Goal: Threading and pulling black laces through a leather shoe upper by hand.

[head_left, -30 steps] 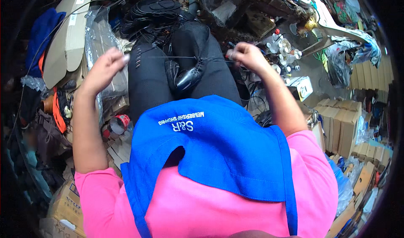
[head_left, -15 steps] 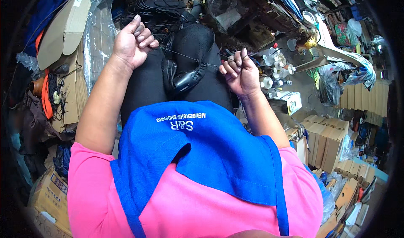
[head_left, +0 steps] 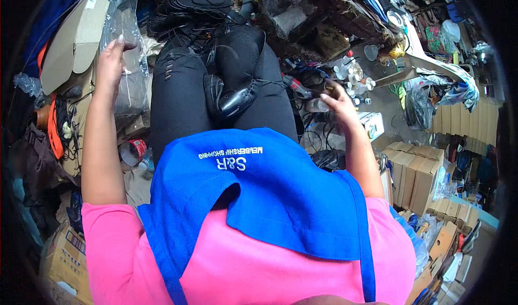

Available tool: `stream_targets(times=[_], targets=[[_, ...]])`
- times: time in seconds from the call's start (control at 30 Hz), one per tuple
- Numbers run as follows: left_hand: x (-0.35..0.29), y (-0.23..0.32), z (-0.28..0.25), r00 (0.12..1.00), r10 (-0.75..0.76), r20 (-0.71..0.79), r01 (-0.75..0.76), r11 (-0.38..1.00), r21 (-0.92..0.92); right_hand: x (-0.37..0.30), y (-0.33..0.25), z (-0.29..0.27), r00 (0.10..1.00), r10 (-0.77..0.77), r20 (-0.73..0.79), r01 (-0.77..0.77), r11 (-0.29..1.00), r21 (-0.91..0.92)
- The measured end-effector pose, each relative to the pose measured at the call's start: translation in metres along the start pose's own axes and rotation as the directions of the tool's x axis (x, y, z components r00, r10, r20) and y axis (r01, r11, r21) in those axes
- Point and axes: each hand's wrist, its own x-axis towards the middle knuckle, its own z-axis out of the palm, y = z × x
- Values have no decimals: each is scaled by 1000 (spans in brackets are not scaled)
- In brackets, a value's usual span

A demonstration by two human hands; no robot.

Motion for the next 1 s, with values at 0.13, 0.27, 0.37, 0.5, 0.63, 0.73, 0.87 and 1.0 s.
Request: stream_targets(times=[0.13,0.27,0.37,0.5,0.63,0.73,0.87,1.0], targets=[[-30,36,80,860,466,209,-510,810,291,6,-72,41,893,-450,-3,431,859,-277],[-58,58,165,766,442,467,-596,759,261,5,-133,101,735,-481,478,678,534,-505],[-55,44,186,775,417,475,-578,773,263,15,-133,109,667,-427,610,745,396,-537],[-55,37,188,773,438,460,-567,802,188,11,-121,103,620,-435,653,777,459,-432],[-53,39,182,803,369,468,-506,837,209,-25,-126,75,759,-364,540,600,713,-362],[-41,41,175,745,384,545,-534,834,142,-35,-125,70,849,-385,363,497,814,-300],[-27,70,171,626,381,680,-606,787,116,-23,-123,84,810,-477,341,586,674,-449],[-20,74,170,583,294,757,-443,897,-8,-13,-119,92,823,-435,365,567,669,-481]])
